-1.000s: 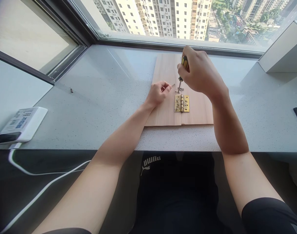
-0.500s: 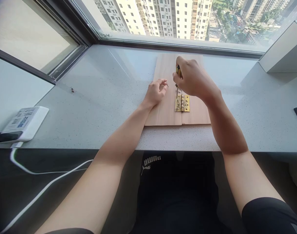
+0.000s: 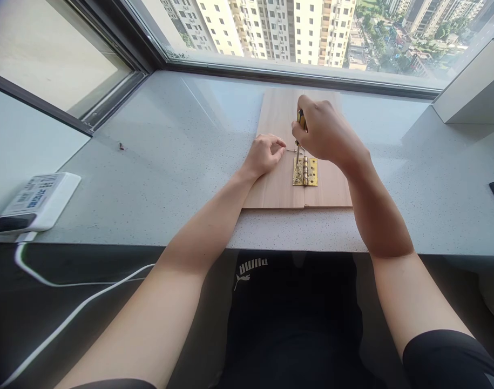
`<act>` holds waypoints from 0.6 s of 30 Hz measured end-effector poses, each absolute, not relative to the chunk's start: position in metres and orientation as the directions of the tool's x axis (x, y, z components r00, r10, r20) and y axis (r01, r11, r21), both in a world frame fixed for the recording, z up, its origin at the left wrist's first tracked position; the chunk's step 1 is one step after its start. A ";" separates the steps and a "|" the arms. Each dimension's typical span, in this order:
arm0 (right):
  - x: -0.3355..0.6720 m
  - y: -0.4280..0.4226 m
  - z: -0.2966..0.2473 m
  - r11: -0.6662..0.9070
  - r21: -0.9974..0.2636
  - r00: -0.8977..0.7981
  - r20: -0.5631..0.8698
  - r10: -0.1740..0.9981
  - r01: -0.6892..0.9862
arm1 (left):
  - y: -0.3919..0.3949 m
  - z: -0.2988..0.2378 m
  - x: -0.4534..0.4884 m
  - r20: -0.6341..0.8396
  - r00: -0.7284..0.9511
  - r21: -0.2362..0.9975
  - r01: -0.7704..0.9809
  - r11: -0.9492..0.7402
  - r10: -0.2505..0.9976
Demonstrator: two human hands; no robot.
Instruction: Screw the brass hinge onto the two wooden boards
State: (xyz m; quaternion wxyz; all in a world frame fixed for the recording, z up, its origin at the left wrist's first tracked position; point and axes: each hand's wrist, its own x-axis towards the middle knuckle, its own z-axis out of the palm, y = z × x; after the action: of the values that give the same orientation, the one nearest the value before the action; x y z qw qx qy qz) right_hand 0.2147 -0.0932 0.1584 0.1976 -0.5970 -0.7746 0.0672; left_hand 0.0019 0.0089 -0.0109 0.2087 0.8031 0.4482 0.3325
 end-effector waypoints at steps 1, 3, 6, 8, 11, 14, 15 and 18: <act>0.214 -0.094 0.159 0.275 -0.338 -0.205 0.227 0.952 0.900 | 0.008 -0.010 0.002 0.346 0.378 0.634 0.580 -0.511 0.859; 0.214 -0.094 0.160 0.272 -0.334 -0.202 0.229 0.952 0.903 | 0.007 -0.009 0.003 0.344 0.381 0.632 0.582 -0.511 0.858; 0.214 -0.095 0.160 0.268 -0.331 -0.200 0.227 0.953 0.905 | 0.005 -0.007 0.004 0.344 0.387 0.625 0.586 -0.517 0.855; 0.213 -0.095 0.160 0.265 -0.334 -0.196 0.224 0.955 0.905 | 0.005 -0.007 0.004 0.350 0.386 0.621 0.586 -0.520 0.853; 0.215 -0.091 0.157 0.255 -0.332 -0.181 0.238 0.954 0.908 | 0.006 -0.009 0.004 0.356 0.382 0.620 0.586 -0.522 0.853; 0.221 -0.084 0.151 0.250 -0.318 -0.162 0.280 0.946 0.914 | 0.006 -0.010 0.005 0.354 0.382 0.619 0.588 -0.521 0.853; 0.223 -0.082 0.150 0.249 -0.317 -0.155 0.292 0.944 0.915 | 0.006 -0.010 0.005 0.355 0.381 0.620 0.588 -0.520 0.854; 0.224 -0.080 0.147 0.229 -0.327 -0.128 0.302 0.945 0.917 | 0.006 -0.010 0.006 0.353 0.373 0.624 0.590 -0.513 0.858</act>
State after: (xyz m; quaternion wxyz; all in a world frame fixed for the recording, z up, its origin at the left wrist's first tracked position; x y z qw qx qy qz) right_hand 0.2236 -0.0798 0.1471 0.2265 -0.6201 -0.7505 0.0310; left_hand 0.0055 0.0057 -0.0098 0.2017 0.8036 0.4504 0.3327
